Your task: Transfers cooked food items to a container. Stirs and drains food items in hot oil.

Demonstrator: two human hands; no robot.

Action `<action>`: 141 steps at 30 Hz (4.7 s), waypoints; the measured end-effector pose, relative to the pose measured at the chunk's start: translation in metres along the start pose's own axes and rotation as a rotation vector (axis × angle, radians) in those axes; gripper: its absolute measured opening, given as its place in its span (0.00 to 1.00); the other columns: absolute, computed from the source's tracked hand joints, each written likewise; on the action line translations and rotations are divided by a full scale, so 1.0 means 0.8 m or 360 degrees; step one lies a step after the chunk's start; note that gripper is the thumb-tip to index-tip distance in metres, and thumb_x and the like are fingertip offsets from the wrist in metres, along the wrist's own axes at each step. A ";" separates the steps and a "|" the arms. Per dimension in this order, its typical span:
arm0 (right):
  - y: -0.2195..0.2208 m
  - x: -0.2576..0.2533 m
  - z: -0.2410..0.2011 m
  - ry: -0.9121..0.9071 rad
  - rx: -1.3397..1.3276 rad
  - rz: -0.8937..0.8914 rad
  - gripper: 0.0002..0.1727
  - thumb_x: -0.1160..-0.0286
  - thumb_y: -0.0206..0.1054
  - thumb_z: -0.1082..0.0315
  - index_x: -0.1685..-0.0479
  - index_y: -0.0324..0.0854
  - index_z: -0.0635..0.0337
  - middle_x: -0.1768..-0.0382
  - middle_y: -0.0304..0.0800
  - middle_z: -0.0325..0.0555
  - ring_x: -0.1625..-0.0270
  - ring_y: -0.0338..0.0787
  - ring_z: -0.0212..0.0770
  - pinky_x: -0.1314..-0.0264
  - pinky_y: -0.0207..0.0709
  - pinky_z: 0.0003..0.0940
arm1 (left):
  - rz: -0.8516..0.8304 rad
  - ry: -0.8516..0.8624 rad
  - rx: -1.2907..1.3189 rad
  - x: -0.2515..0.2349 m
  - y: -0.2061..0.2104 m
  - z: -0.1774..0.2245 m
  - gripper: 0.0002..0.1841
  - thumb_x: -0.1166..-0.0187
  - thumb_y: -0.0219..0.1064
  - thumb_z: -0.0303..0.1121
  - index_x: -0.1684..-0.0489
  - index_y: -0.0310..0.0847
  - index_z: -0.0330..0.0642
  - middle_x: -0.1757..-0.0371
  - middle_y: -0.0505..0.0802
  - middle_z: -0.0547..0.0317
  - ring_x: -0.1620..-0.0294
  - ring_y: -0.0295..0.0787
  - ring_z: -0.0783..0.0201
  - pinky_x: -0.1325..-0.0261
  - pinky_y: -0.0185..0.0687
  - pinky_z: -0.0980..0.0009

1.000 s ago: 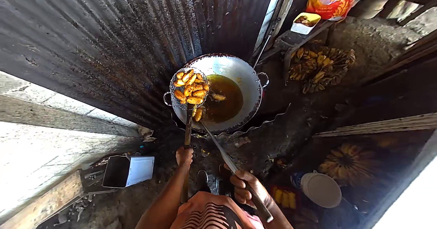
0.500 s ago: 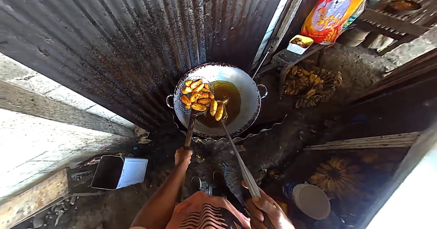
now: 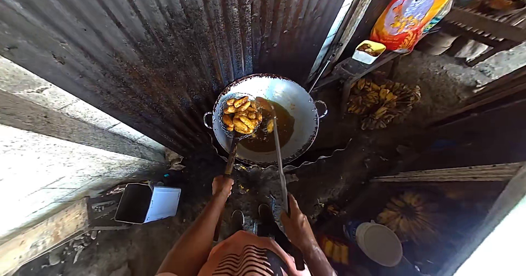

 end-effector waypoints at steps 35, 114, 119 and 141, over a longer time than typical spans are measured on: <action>-0.028 -0.071 0.048 -0.0100 -0.1784 -0.1099 0.27 0.19 0.53 0.64 0.19 0.60 0.54 0.83 0.71 0.37 0.90 0.75 0.33 0.88 0.77 0.29 | 0.0078 0.0049 0.0240 -0.003 0.022 -0.021 0.10 0.29 0.72 0.25 0.54 0.80 0.38 0.83 0.80 0.58 0.89 0.74 0.65 0.88 0.71 0.71; -0.099 -0.069 0.024 -0.0461 -0.1995 -0.0874 0.35 0.24 0.62 0.60 0.16 0.58 0.52 0.85 0.72 0.37 0.89 0.78 0.35 0.87 0.81 0.33 | 0.0025 0.0017 0.0084 0.003 0.011 -0.004 0.12 0.27 0.71 0.27 0.48 0.81 0.37 0.80 0.82 0.57 0.86 0.76 0.65 0.84 0.73 0.70; -0.083 -0.033 -0.011 -0.0358 -0.1685 -0.0815 0.34 0.25 0.58 0.64 0.16 0.57 0.54 0.85 0.71 0.37 0.90 0.75 0.34 0.89 0.77 0.31 | -0.0026 0.0014 0.0064 0.001 0.000 0.001 0.14 0.30 0.73 0.27 0.49 0.80 0.38 0.80 0.81 0.57 0.86 0.75 0.65 0.83 0.73 0.70; -0.037 -0.075 0.004 0.0048 -0.0055 0.0067 0.39 0.15 0.61 0.65 0.04 0.50 0.45 0.48 0.90 0.62 0.59 0.93 0.57 0.53 0.86 0.58 | -0.0224 0.0001 0.0145 0.006 -0.014 0.005 0.14 0.33 0.73 0.22 0.52 0.77 0.37 0.85 0.79 0.58 0.91 0.72 0.66 0.89 0.68 0.73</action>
Point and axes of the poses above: each hand's wrist, its own x-axis away from the middle knuckle, its own y-axis out of the palm, z = x × y, the point moved 2 cm from there along -x, towards the middle knuckle
